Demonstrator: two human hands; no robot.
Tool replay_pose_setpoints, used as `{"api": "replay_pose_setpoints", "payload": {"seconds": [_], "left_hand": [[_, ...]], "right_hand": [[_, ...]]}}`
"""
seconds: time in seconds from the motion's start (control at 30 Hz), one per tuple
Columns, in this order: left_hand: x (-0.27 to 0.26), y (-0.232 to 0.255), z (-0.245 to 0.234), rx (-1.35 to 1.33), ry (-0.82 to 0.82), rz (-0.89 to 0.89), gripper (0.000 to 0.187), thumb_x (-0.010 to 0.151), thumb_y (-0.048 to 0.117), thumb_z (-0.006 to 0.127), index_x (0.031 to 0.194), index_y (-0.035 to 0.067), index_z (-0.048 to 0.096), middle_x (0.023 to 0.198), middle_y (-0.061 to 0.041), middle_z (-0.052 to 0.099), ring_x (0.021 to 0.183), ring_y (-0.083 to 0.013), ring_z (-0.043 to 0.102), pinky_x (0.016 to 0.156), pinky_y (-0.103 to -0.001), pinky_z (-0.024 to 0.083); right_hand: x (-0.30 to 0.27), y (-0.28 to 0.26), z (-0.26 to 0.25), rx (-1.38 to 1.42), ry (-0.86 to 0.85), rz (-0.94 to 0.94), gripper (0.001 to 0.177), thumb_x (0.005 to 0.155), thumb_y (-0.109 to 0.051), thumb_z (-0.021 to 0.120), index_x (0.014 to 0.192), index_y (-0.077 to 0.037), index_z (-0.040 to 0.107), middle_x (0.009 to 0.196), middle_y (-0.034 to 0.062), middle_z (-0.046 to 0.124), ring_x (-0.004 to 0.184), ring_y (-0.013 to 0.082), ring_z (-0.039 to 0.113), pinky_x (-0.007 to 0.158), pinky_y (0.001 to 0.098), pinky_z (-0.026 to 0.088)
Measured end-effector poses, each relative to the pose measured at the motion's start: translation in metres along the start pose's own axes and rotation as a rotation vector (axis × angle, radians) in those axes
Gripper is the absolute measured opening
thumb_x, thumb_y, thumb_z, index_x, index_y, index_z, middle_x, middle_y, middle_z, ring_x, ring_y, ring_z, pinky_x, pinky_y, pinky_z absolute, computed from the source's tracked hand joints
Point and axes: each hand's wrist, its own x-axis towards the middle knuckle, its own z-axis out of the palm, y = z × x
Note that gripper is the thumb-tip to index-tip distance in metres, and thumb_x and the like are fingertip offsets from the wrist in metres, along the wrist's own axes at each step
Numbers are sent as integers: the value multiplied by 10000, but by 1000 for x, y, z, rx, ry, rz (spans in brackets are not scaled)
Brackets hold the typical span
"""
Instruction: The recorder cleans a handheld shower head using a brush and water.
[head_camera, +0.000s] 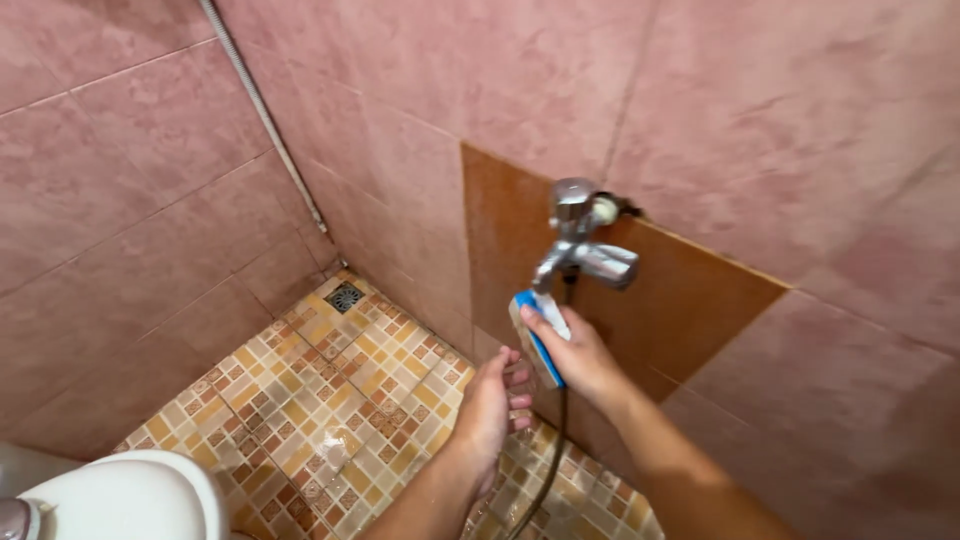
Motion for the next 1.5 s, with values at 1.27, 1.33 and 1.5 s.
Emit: {"api": "replay_pose_setpoints", "payload": {"seconds": [1.27, 1.33, 1.5], "left_hand": [[118, 11, 22, -183, -21, 111, 798, 1037, 641, 183, 1259, 38, 657, 1085, -157, 723, 1025, -300, 697, 958, -469, 545], [118, 12, 22, -447, -158, -50, 779, 1028, 654, 171, 1285, 60, 604, 1060, -149, 693, 978, -303, 673, 930, -479, 551], [130, -7, 18, -10, 209, 324, 616, 1011, 558, 273, 1343, 144, 585, 1129, -88, 712, 1031, -209, 693, 906, -386, 528]], "right_hand": [[1, -15, 25, 42, 60, -122, 484, 933, -409, 630, 1249, -45, 583, 1119, 114, 721, 980, 175, 684, 850, 341, 556], [3, -22, 27, 109, 31, -86, 530, 866, -375, 699, 1272, -74, 538, 1139, 85, 712, 979, 156, 687, 837, 333, 561], [17, -39, 34, 343, 24, 283, 548, 900, -499, 625, 1271, -98, 586, 1090, 80, 718, 916, 173, 700, 765, 333, 598]]}}
